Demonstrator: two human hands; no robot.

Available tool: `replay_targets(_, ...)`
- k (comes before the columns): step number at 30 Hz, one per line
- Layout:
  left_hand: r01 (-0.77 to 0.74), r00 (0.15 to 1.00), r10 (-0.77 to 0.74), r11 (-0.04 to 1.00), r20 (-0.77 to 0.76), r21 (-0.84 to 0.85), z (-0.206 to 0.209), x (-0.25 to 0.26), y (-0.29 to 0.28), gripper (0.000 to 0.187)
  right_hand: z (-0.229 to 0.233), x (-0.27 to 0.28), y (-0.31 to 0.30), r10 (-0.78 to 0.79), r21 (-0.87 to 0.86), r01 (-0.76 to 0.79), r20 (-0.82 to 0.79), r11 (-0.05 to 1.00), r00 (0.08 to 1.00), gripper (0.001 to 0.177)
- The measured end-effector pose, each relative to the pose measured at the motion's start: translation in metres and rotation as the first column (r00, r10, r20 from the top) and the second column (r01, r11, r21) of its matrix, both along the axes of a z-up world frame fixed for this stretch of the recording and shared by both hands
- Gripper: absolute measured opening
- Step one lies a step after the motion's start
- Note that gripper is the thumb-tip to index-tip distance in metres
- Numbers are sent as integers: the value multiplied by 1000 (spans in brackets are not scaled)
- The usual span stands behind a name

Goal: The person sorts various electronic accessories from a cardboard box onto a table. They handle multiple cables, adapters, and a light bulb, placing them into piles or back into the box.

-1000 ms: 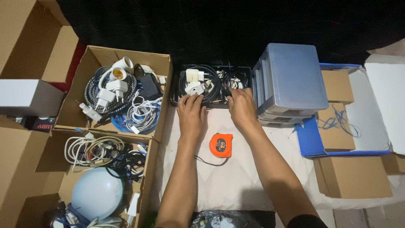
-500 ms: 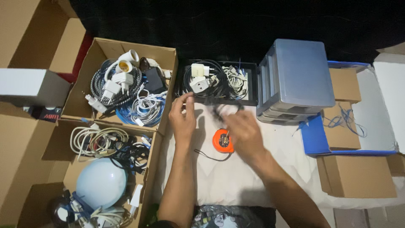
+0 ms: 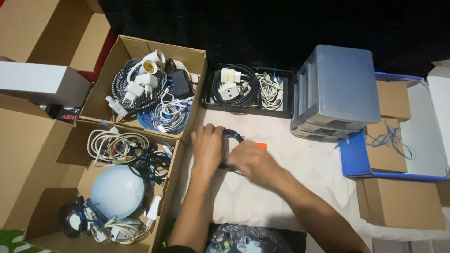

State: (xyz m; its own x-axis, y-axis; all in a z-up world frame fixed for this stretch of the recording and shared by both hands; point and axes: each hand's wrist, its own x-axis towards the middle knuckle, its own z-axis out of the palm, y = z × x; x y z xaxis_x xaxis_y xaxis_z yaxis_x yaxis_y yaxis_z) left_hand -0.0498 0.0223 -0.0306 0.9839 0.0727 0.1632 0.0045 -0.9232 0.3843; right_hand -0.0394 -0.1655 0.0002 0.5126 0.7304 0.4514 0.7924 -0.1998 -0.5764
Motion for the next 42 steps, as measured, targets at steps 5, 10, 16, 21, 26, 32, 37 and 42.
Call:
replay_targets(5, 44, 978, -25, 995, 208, -89, -3, 39, -8, 33, -11, 50, -6, -610, -16, 615, -158, 788, 777, 14)
replay_targets(10, 204, 911, -152, 974, 383, -98, -2, 84, -29, 42, -18, 93, -12, -746, 14, 746, 28, 666, 666, 17)
replay_targets(16, 101, 985, -97, 995, 142, -21, -6, 118, -59, 51, -24, 118, -13, -777, -80, 773, -53, 630, 628, 20)
replay_targets(21, 60, 982, -45, 995, 181, -75, -19, 131, -67, 44, -27, 130, -7, -767, -111, 759, -95, 642, 635, 24)
replay_targets(26, 99, 959, -46, 979, 279, -180, -23, 135, -62, 30, -30, 130, -6, -752, -42, 751, -58, 659, 656, 24)
replay_targets(32, 132, 923, -27, 959, 384, -249, -13, 128, -52, 35, -41, 141, -4, -717, 22, 744, -251, 668, 650, 22)
replay_targets(37, 153, 885, -28, 960, 464, -235, -8, 121, -46, 34, -38, 149, 8, -697, -4, 752, -379, 659, 609, 29)
replay_targets(42, 190, 833, -77, 970, 548, -152, -14, 114, -44, 37, -15, 149, 19, -494, -99, 746, -804, 659, 330, 37)
